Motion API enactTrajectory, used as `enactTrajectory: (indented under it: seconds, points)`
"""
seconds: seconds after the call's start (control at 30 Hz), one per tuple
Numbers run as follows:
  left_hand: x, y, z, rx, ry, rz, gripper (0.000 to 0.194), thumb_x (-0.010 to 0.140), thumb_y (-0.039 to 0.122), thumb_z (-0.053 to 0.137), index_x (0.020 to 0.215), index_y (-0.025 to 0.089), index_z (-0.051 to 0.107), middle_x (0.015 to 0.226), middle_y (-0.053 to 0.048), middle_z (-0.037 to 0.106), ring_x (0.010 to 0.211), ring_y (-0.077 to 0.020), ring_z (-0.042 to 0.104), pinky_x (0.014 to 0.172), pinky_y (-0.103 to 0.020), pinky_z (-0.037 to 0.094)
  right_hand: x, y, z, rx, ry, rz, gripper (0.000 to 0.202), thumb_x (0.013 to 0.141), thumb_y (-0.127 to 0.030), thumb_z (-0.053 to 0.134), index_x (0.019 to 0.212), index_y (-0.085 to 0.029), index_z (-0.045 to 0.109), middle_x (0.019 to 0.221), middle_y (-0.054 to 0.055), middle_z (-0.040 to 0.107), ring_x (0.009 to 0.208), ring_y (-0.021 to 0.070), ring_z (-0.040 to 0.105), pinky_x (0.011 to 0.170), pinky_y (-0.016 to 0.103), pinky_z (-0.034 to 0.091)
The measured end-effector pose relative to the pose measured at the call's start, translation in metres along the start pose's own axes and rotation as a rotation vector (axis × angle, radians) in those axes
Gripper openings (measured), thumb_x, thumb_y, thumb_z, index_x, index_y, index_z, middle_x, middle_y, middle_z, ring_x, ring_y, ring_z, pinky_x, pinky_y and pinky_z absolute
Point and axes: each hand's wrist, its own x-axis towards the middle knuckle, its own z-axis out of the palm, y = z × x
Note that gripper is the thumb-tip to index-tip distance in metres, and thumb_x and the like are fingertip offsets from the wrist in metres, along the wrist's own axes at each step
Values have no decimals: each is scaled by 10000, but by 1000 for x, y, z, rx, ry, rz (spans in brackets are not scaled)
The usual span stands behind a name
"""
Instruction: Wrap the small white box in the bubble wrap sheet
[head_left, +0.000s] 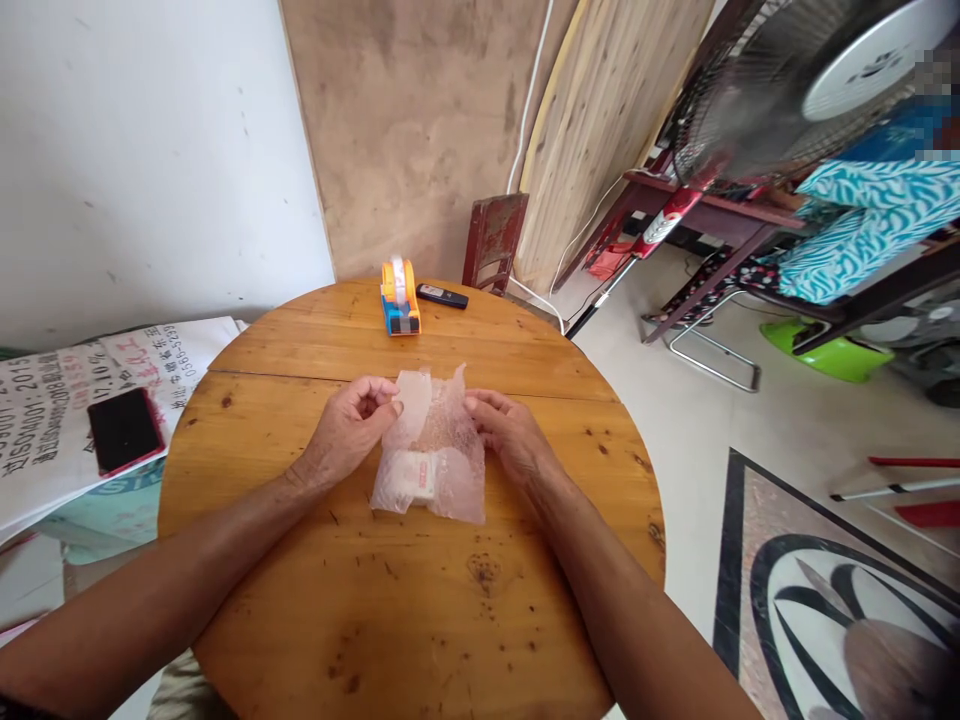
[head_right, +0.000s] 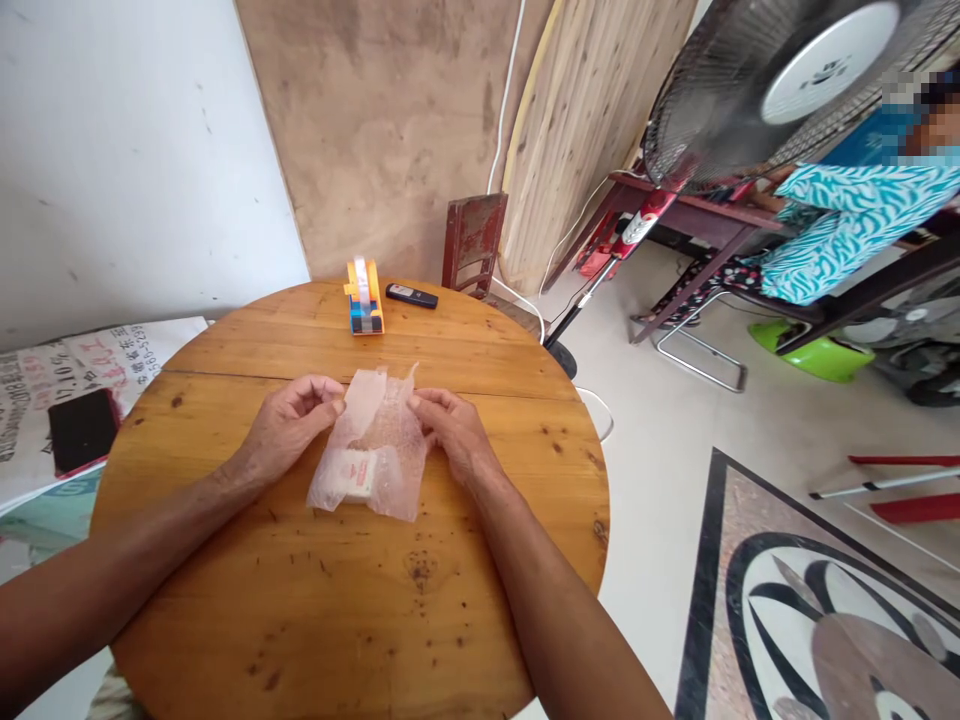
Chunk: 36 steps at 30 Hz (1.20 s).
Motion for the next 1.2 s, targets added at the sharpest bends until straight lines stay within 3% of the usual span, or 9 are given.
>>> enactTrajectory:
  seconds: [0.07, 0.2, 0.33, 0.47, 0.57, 0.77, 0.93, 1.03, 1.2]
  points:
    - [-1, -2, 0, 80, -62, 14, 210, 741, 353, 651, 838, 172, 603, 690, 33, 528, 615, -110, 475, 601, -251, 389, -2, 0, 1, -125, -49, -10, 374, 633, -433, 770, 885, -176, 672, 707, 5, 628, 569, 126, 502, 489, 240, 355]
    - [-5, 1, 1, 284, -110, 44, 300, 706, 387, 698, 898, 187, 582, 647, 65, 428, 570, -102, 400, 551, -244, 333, -1, 6, 5, -318, -33, -159, 222, 683, -390, 688, 668, -180, 619, 608, -27, 535, 558, 110, 436, 525, 243, 327]
    - [-8, 6, 2, 388, -145, 7, 493, 632, 390, 755, 1047, 200, 567, 742, 54, 450, 614, -114, 431, 579, -259, 371, -2, 7, 8, -199, -43, -224, 269, 731, -436, 654, 661, -185, 587, 618, -28, 518, 572, 111, 425, 555, 247, 336]
    - [-5, 3, 0, 305, -139, -30, 605, 606, 289, 737, 1169, 201, 534, 744, 52, 474, 618, -123, 459, 587, -264, 387, -5, 3, 12, -63, -28, -199, 285, 717, -454, 688, 673, -192, 586, 625, -29, 536, 568, 114, 437, 561, 247, 348]
    - [1, -1, -5, 194, -134, -39, 518, 605, 202, 639, 1116, 186, 553, 664, 60, 489, 585, -121, 457, 572, -254, 370, -5, 1, 12, -71, 30, -222, 289, 716, -454, 687, 650, -194, 581, 623, -25, 544, 571, 117, 441, 560, 247, 350]
    - [7, 6, -14, 85, -46, -49, 401, 642, 246, 594, 1034, 165, 567, 626, 65, 476, 543, -110, 424, 536, -241, 333, 0, 0, 4, -56, 109, -226, 247, 678, -413, 700, 674, -201, 573, 591, -46, 520, 531, 109, 420, 535, 249, 341]
    - [2, 13, -9, 358, -47, 74, 456, 634, 338, 732, 1048, 180, 622, 759, 28, 512, 671, -140, 489, 631, -264, 393, 3, 3, 3, -75, 124, -254, 218, 675, -385, 685, 704, -188, 596, 608, -52, 516, 537, 97, 404, 536, 242, 315]
    - [0, 9, -7, 502, -76, 110, 495, 592, 298, 758, 1058, 184, 639, 777, 20, 541, 668, -146, 494, 629, -268, 394, 3, 4, 6, -103, 110, -260, 214, 677, -383, 676, 713, -187, 600, 600, -53, 503, 537, 98, 402, 527, 239, 303]
    - [6, 2, -14, 472, -129, 36, 192, 663, 175, 567, 827, 186, 666, 639, 24, 586, 588, -139, 503, 556, -245, 361, 6, 6, 3, -191, 132, -297, 214, 704, -401, 634, 689, -198, 569, 585, -51, 494, 518, 103, 397, 516, 245, 311]
